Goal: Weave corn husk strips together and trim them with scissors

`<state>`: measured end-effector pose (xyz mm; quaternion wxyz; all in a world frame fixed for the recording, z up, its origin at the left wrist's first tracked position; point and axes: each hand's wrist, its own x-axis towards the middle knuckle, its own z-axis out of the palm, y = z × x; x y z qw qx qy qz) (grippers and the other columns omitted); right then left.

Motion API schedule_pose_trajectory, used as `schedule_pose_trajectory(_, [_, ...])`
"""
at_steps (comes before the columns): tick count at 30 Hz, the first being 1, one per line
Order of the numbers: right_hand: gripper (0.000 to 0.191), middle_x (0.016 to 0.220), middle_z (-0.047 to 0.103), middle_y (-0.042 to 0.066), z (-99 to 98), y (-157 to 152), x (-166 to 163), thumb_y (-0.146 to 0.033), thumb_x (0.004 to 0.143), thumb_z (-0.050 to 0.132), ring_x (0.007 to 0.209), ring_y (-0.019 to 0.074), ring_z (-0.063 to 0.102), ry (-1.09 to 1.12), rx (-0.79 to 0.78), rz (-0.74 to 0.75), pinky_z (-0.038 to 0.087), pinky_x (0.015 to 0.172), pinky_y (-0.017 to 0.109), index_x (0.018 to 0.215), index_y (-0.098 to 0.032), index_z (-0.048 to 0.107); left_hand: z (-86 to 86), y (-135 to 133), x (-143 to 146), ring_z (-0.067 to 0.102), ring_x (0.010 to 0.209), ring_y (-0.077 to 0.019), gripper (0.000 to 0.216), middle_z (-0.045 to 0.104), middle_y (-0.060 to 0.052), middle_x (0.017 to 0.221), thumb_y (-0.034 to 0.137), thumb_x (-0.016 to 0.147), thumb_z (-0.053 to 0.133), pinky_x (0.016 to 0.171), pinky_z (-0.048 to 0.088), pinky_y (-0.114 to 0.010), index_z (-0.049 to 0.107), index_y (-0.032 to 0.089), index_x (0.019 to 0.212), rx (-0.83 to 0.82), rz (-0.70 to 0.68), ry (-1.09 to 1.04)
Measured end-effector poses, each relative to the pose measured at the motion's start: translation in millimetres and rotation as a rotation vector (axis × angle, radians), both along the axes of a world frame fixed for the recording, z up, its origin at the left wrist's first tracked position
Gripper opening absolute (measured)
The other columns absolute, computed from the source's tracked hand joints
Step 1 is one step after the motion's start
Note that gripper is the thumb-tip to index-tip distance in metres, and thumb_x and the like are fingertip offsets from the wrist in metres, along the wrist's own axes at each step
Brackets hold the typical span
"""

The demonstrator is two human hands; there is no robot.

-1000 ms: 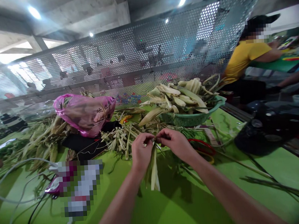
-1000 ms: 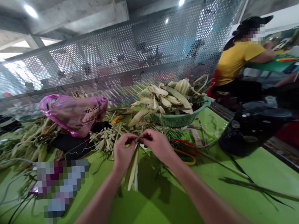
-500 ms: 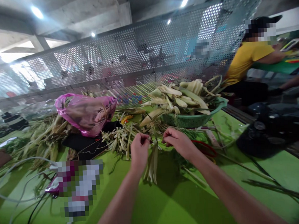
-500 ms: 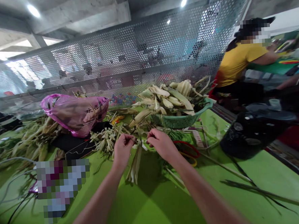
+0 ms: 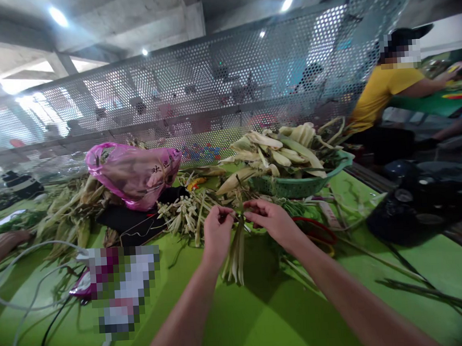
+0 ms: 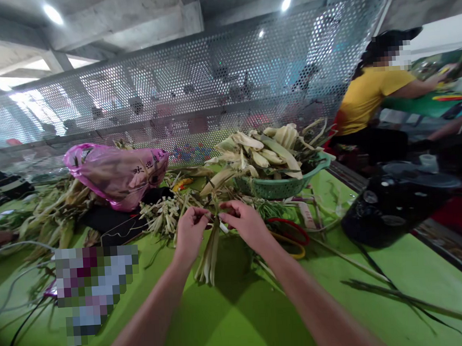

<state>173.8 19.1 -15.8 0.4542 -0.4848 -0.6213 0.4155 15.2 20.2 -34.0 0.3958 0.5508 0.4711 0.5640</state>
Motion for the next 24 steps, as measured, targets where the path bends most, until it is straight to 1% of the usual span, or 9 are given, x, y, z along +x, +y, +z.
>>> schedule_pose_trajectory(2, [0.022, 0.067, 0.059, 0.0, -1.3, 1, 2, -0.039, 0.075, 0.062, 0.061, 0.0147, 0.052, -0.069, 0.047, -0.02, 0.042, 0.058, 0.027, 0.081, -0.018, 0.064, 0.2, 0, 0, 0.055, 0.065, -0.0115, 0.005, 0.06, 0.0, 0.071, 0.02, 0.076, 0.059, 0.064, 0.046, -0.025, 0.06, 0.016, 0.079, -0.01, -0.014, -0.026])
schedule_pose_trajectory(3, [0.02, 0.066, 0.059, 0.0, -1.5, 2, 2, -0.038, 0.075, 0.061, 0.06, 0.0145, 0.051, -0.1, 0.064, -0.033, 0.041, 0.058, 0.027, 0.076, -0.018, 0.064, 0.3, 1, 0, 0.055, 0.065, -0.0114, 0.005, 0.06, 0.0, 0.07, 0.021, 0.075, 0.06, 0.064, 0.046, -0.024, 0.06, 0.016, 0.078, -0.016, -0.025, -0.046])
schedule_pose_trajectory(7, [0.016, 0.064, 0.058, -0.001, -2.3, 2, 3, -0.034, 0.075, 0.059, 0.061, 0.0146, 0.05, -0.097, 0.068, -0.042, 0.039, 0.059, 0.027, 0.074, -0.018, 0.063, 3.9, -1, 0, 0.057, 0.068, -0.011, 0.008, 0.061, 0.0, 0.072, 0.022, 0.074, 0.062, 0.067, 0.045, -0.024, 0.06, 0.016, 0.079, -0.032, -0.087, -0.162])
schedule_pose_trajectory(10, [0.015, 0.065, 0.058, -0.001, -4.7, 3, 1, -0.032, 0.073, 0.057, 0.061, 0.0154, 0.051, -0.072, 0.044, -0.054, 0.04, 0.059, 0.026, 0.075, -0.018, 0.062, 9.3, -6, 1, 0.058, 0.072, -0.0103, 0.009, 0.066, -0.002, 0.082, 0.022, 0.075, 0.063, 0.07, 0.045, -0.023, 0.058, 0.016, 0.08, -0.01, -0.186, -0.25])
schedule_pose_trajectory(13, [0.013, 0.063, 0.059, -0.001, -7.1, 3, -1, -0.029, 0.071, 0.055, 0.061, 0.0163, 0.051, -0.099, 0.037, -0.096, 0.039, 0.058, 0.027, 0.073, -0.019, 0.062, 11.7, -8, 1, 0.059, 0.075, -0.0112, 0.011, 0.068, -0.004, 0.087, 0.025, 0.078, 0.061, 0.072, 0.045, -0.024, 0.054, 0.017, 0.079, -0.016, -0.291, -0.235])
schedule_pose_trajectory(15, [0.011, 0.061, 0.058, -0.001, -8.1, 3, -2, -0.028, 0.069, 0.054, 0.06, 0.0164, 0.05, -0.115, 0.038, -0.111, 0.038, 0.057, 0.027, 0.07, -0.019, 0.062, 10.0, -5, 0, 0.059, 0.073, -0.0118, 0.01, 0.067, -0.003, 0.081, 0.025, 0.079, 0.06, 0.071, 0.045, -0.025, 0.053, 0.017, 0.078, -0.021, -0.279, -0.148])
schedule_pose_trajectory(19, [0.009, 0.056, 0.055, -0.002, -8.6, 2, -2, -0.027, 0.067, 0.056, 0.056, 0.0157, 0.048, -0.139, 0.027, -0.133, 0.035, 0.056, 0.027, 0.064, -0.02, 0.06, 3.6, 4, -7, 0.059, 0.069, -0.0122, 0.005, 0.063, 0.0, 0.072, 0.013, 0.076, 0.055, 0.068, 0.044, -0.024, 0.053, 0.018, 0.075, 0.048, -0.16, 0.054])
schedule_pose_trajectory(21, [0.009, 0.056, 0.055, -0.002, -7.3, 2, -2, -0.027, 0.067, 0.057, 0.056, 0.0155, 0.048, -0.145, 0.022, -0.132, 0.036, 0.056, 0.027, 0.064, -0.02, 0.06, 2.4, 7, -10, 0.06, 0.068, -0.0124, 0.008, 0.063, 0.001, 0.071, 0.01, 0.075, 0.054, 0.068, 0.045, -0.024, 0.054, 0.018, 0.075, 0.082, -0.128, 0.091])
schedule_pose_trajectory(24, [0.011, 0.06, 0.057, -0.001, -2.9, -1, -3, -0.031, 0.069, 0.059, 0.059, 0.0156, 0.052, -0.08, 0.007, -0.065, 0.04, 0.06, 0.028, 0.068, -0.02, 0.06, 4.4, 9, -14, 0.06, 0.069, -0.013, 0.008, 0.063, 0.0, 0.072, 0.01, 0.075, 0.054, 0.069, 0.045, -0.025, 0.055, 0.017, 0.076, 0.084, -0.143, 0.094])
